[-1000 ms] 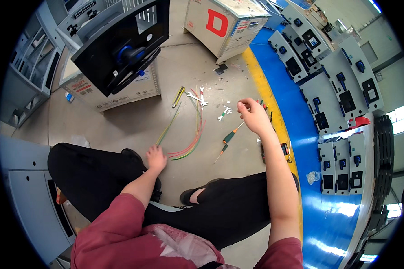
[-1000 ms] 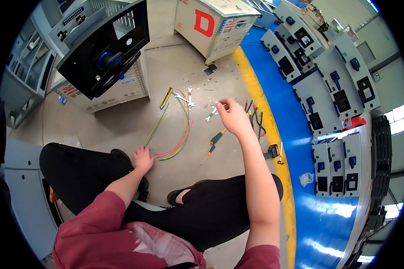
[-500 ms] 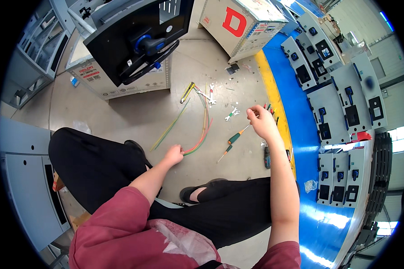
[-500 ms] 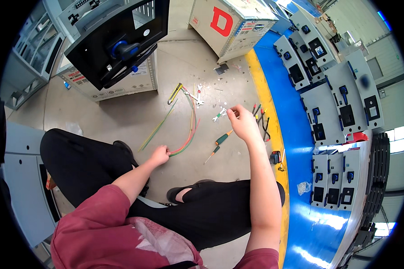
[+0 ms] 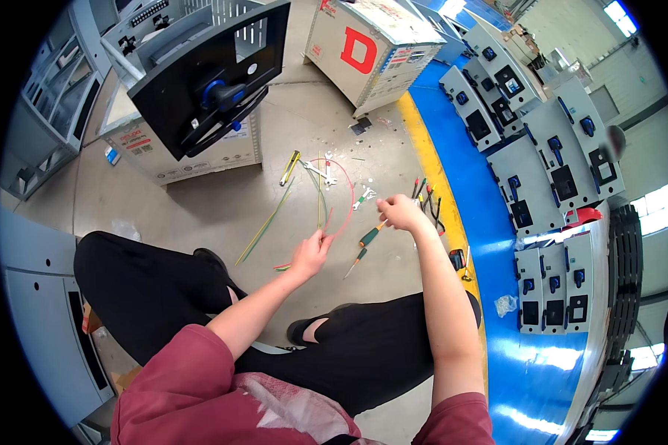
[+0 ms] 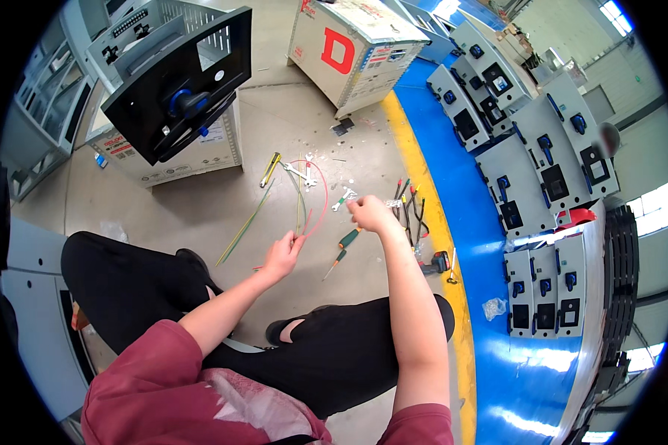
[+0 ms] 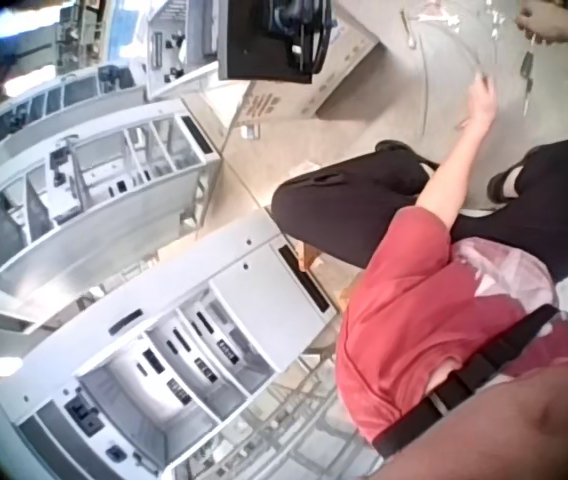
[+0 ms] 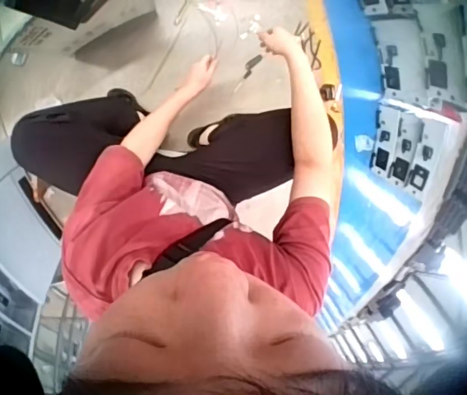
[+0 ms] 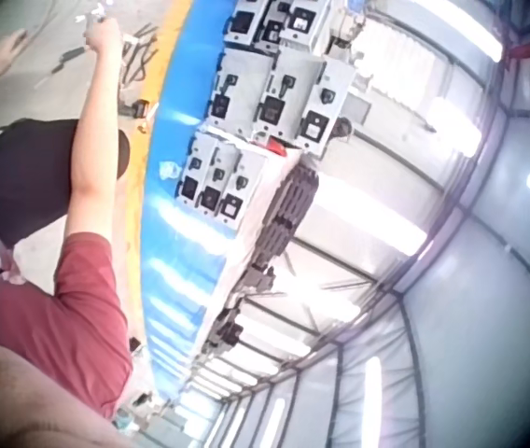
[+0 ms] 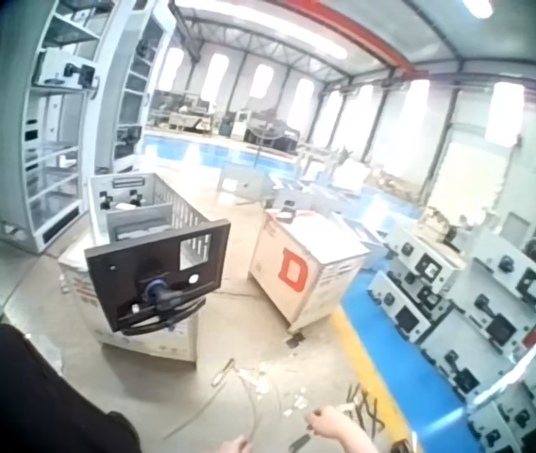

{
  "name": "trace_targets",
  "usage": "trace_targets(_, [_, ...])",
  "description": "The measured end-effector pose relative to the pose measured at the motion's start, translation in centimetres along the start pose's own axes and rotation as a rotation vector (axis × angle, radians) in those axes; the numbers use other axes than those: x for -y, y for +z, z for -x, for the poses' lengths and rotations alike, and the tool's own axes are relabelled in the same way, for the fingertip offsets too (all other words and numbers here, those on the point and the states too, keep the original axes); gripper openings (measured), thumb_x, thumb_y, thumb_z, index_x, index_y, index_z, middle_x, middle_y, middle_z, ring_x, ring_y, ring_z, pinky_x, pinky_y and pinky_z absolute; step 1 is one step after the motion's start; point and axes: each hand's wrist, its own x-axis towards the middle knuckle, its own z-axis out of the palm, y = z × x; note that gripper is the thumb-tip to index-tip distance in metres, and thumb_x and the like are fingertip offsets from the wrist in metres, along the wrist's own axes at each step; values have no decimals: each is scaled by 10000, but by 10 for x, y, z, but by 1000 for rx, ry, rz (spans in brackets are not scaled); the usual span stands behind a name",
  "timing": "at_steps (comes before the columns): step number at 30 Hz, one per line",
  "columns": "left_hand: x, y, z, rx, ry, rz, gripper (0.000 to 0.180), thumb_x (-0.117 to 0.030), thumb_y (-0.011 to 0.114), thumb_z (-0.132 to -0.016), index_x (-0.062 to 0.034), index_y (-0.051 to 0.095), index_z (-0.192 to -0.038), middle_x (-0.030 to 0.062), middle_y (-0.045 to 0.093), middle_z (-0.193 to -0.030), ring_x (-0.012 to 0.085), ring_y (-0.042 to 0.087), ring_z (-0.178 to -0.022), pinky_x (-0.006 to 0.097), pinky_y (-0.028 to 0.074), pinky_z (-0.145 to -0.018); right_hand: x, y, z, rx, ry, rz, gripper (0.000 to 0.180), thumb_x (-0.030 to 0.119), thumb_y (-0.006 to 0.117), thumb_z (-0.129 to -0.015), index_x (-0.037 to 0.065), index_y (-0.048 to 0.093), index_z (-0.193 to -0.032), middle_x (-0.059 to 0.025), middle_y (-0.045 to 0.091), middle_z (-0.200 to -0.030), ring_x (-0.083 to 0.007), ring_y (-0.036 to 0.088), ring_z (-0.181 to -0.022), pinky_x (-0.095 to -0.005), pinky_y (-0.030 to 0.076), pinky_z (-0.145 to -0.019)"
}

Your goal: The person sits on the floor and strips the insulation from the ends of several colored wires by hand. They handle yellow, green, and red wires sequentially, pulling off the outer sheath to expose the inner conductor.

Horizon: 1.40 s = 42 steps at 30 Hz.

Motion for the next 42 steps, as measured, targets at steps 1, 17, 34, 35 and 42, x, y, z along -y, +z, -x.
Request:
trace_targets(1, [-11, 1, 1, -39, 20, 72, 419, -428, 536, -1036, -26, 572, -925, 191, 639, -725, 371, 629, -651, 476, 433, -595, 6, 1, 7, 106, -18, -146, 521, 437, 574, -1004, -31, 682, -1203, -154, 744, -1070, -239, 713, -988, -403, 555, -888])
trace_targets(17, [-113, -28, -1, 47, 116, 646, 480, -420, 434, -1098, -105, 470, -738, -62, 393, -592, 56, 338, -543, 272, 274, -500, 51, 26, 59, 163, -431, -1083, 268, 61, 683, -951, -79, 627, -1172, -195, 707, -1060, -260, 716, -957, -383, 620, -864])
trace_targets(34, [-141, -118, 53, 133, 202, -226, 419, -321, 479, -1056, 16, 618, -850, 264, 595, -723, 483, 578, -714, 509, 439, -612, -5, -93, 26, -278, -467, -1453, 310, 39, 616, -981, -96, 546, -1251, -214, 683, -1147, -360, 742, -950, -430, 644, -823])
trace_targets(35, [-139, -125, 60, 123, 221, -224, 428, -320, 481, -1058, 23, 595, -829, 251, 567, -689, 454, 546, -655, 491, 425, -589, -6, -99, 27, -295, -469, -1458, 311, 39, 615, -981, -97, 545, -1252, -213, 684, -1145, -359, 743, -945, -429, 645, -821])
trace_targets(42, [-124, -162, 116, 93, 242, -396, 385, -269, 504, -1046, -1, 587, -782, 234, 571, -647, 459, 574, -608, 516, 428, -548, -12, -117, 39, -363, -452, -1434, 318, 19, 598, -979, -114, 556, -1265, -217, 681, -1139, -349, 746, -921, -421, 653, -809])
